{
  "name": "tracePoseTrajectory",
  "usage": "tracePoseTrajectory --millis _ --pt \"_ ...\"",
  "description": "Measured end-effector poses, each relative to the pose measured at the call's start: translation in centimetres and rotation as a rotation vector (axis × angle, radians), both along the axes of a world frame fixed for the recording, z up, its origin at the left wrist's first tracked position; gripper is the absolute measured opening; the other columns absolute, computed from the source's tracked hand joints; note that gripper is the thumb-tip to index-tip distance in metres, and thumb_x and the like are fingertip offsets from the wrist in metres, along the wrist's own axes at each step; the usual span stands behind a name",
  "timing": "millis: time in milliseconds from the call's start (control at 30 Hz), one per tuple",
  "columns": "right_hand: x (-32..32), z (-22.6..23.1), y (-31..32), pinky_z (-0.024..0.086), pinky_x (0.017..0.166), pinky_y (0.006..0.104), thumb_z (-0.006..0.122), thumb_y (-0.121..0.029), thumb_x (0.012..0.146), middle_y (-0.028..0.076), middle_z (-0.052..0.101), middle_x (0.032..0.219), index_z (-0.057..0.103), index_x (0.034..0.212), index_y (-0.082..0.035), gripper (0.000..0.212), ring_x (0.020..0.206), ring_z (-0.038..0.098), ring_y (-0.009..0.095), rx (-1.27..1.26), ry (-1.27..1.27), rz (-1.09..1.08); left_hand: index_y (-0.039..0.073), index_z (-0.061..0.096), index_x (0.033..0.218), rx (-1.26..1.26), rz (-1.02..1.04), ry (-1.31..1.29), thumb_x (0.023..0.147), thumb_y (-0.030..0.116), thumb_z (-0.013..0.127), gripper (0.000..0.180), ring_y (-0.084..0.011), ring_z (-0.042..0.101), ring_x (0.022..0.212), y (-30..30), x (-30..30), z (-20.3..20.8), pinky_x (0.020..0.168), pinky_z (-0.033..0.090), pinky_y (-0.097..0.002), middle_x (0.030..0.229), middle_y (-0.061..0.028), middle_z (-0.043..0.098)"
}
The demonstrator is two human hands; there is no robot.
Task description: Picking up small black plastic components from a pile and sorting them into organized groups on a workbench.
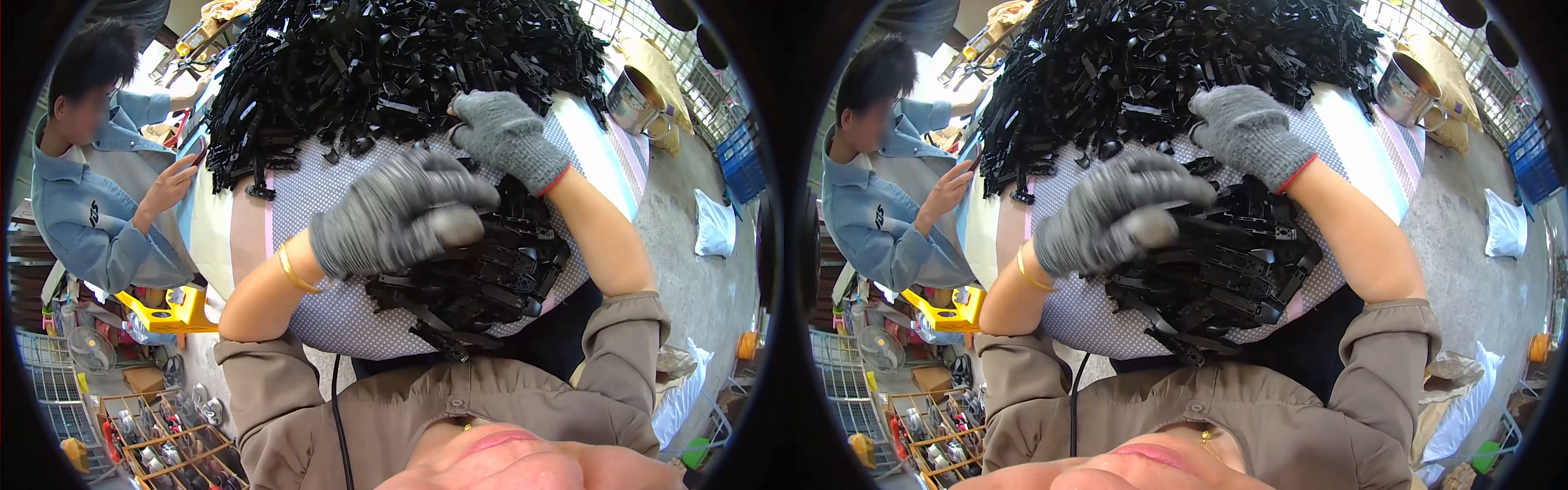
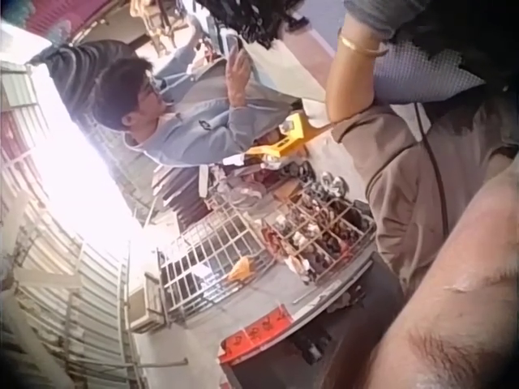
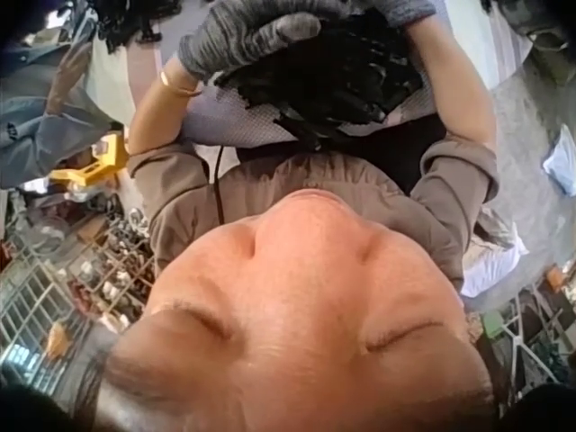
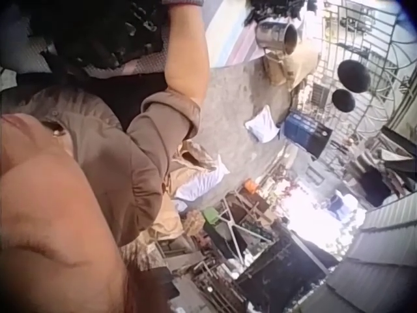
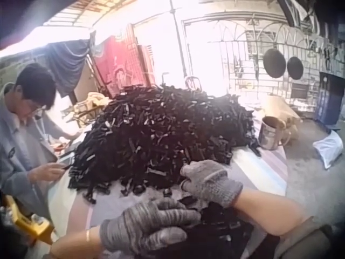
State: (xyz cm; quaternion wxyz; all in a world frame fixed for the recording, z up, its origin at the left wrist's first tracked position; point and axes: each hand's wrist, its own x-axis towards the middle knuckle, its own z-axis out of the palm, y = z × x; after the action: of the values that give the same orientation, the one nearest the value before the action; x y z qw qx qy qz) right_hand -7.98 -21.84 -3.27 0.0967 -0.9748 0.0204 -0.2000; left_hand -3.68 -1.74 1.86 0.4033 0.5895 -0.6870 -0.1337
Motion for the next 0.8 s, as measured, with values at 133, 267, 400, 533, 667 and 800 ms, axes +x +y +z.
tracePoseTrajectory --millis 133,267,400,533,667,800 --pt "-0.7 1.8 -1.2 0.048 0.068 0.0375 0.063 -0.025 0.076 0.015 0.062 0.078 0.062 0.086 -0.002 0.025 0.073 0.062 0.029 0.097 0.011 -0.102 0.006 0.065 0.101 0.014 0.375 0.138 0.082 0.022 0.064 0.025 -0.0184 0.061 0.085 -0.2 3.1 -0.6 0.075 0.051 -0.0293 0.089 -0.0082 0.064" --pt "-1.3 2.6 -0.8 0.047 0.064 0.0336 0.063 -0.026 0.079 0.009 0.061 0.070 0.063 0.086 -0.003 0.024 0.067 0.059 0.020 0.374 0.009 -0.128 0.007 0.059 0.111 -0.136 0.567 -0.608 0.079 0.027 0.066 0.039 -0.0214 0.060 0.087 -1.5 4.7 -2.9 0.072 0.052 -0.0334 0.096 -0.0073 0.064" --pt "-1.7 2.7 1.6 0.046 0.062 0.0274 0.058 -0.037 0.087 0.002 0.059 0.071 0.065 0.086 -0.004 0.034 0.069 0.055 0.010 0.914 0.053 0.138 0.009 0.054 0.117 -0.139 0.642 -0.837 0.077 0.029 0.066 0.046 -0.0217 0.060 0.084 -2.2 3.9 -3.8 0.070 0.051 -0.0340 0.095 -0.0058 0.064" --pt "-0.8 1.5 -0.2 0.049 0.066 0.0284 0.058 -0.028 0.088 0.005 0.061 0.077 0.064 0.087 -0.004 0.024 0.071 0.058 0.014 1.058 -0.048 0.254 0.007 0.053 0.115 -0.247 0.565 -0.746 0.083 0.026 0.062 0.039 -0.0171 0.060 0.076 -2.1 4.4 -3.8 0.067 0.051 -0.0294 0.087 -0.0049 0.064" --pt "-0.2 0.7 -1.3 0.048 0.079 0.0352 0.062 -0.017 0.079 0.012 0.060 0.088 0.061 0.090 -0.004 0.017 0.086 0.059 0.029 0.002 0.028 0.082 0.003 0.052 0.112 0.037 0.472 0.411 0.090 0.018 0.053 0.026 -0.0086 0.056 0.069 -1.8 3.6 -3.0 0.062 0.047 -0.0224 0.078 -0.0020 0.060" --pt "0.1 0.2 -0.4 0.047 0.083 0.0404 0.053 -0.017 0.082 0.015 0.060 0.095 0.061 0.098 -0.006 0.021 0.094 0.058 0.031 -0.126 0.176 0.016 0.001 0.052 0.116 0.190 0.431 0.606 0.091 0.016 0.051 0.029 -0.0055 0.054 0.065 -1.0 4.0 -2.3 0.058 0.045 -0.0192 0.078 -0.0022 0.061"
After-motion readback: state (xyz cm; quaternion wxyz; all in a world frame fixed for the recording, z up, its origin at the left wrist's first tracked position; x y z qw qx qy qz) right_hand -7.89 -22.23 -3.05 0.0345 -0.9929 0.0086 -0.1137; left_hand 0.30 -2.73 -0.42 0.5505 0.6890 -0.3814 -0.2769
